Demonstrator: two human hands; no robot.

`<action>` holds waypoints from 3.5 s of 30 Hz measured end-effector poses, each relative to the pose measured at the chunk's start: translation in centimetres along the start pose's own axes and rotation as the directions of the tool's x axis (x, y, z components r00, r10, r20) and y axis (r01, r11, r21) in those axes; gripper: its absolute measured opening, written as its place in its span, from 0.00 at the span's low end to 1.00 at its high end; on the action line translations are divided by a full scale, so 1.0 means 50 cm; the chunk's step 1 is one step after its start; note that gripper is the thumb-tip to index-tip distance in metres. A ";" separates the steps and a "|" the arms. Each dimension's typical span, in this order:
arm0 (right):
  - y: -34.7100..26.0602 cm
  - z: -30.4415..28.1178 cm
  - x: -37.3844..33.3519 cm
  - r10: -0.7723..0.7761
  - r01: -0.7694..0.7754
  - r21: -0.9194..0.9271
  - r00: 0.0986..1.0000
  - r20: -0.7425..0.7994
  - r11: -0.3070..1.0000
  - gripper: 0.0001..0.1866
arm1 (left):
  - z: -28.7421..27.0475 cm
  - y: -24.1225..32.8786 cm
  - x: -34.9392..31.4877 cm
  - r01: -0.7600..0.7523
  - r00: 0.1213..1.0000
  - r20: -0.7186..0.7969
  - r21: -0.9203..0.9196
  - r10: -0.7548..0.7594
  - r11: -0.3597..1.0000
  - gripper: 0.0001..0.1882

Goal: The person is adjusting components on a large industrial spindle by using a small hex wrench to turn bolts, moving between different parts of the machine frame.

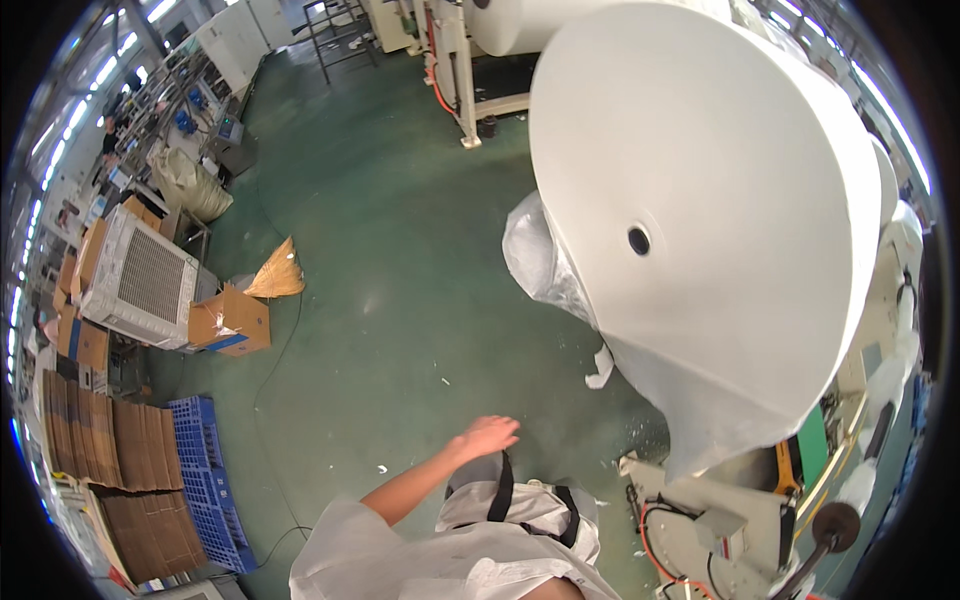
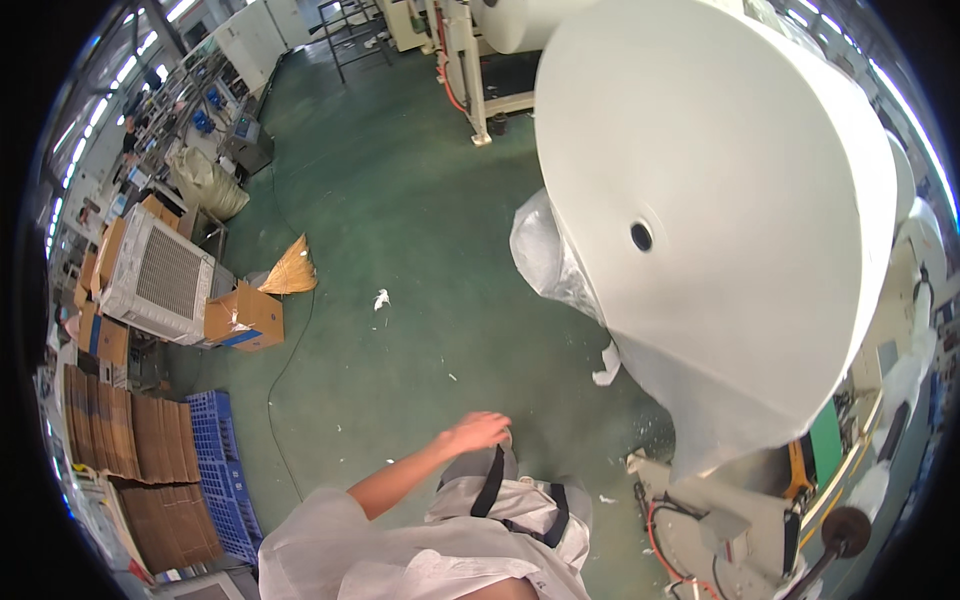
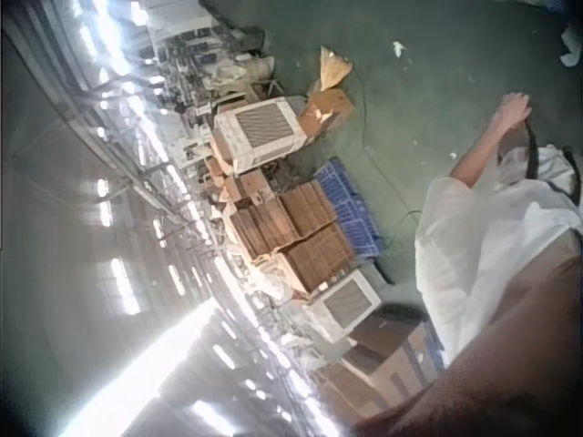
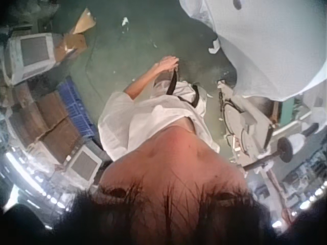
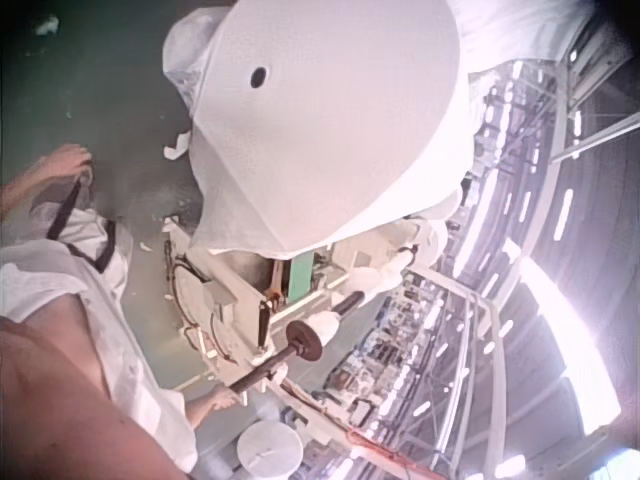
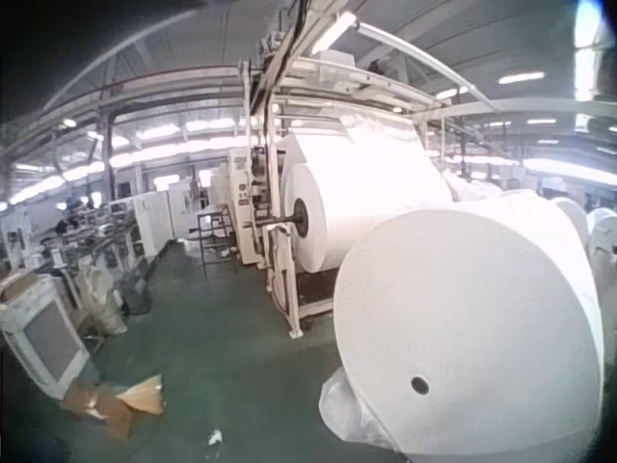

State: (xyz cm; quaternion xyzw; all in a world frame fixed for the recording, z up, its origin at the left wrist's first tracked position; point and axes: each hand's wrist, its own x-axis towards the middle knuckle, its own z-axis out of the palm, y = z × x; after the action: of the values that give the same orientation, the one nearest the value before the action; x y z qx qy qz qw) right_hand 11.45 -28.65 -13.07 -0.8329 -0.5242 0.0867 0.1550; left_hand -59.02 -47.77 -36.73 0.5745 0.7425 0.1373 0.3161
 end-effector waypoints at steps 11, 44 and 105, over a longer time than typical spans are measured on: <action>-0.705 0.846 -0.229 -0.199 0.350 0.065 0.364 0.910 0.934 0.34 | -0.353 -0.404 0.000 0.332 0.898 -0.224 -0.223 -0.380 0.917 0.19; -3.290 1.820 -0.887 -0.639 0.754 0.566 -0.261 0.723 0.332 0.08 | -1.314 -1.925 0.467 0.585 0.433 -0.332 -0.604 -0.838 0.542 0.19; -2.962 1.215 -1.633 -0.665 0.441 0.540 0.665 0.339 0.717 0.20 | -1.373 -1.319 0.768 -0.924 -0.234 0.833 -0.351 0.501 0.152 0.17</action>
State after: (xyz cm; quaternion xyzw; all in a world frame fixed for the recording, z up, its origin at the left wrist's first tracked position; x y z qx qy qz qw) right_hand -168.06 -32.39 -19.77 -0.5203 -0.7477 0.3601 0.2015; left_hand -158.00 -20.71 -33.74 0.9247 -0.0472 -0.1677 0.3385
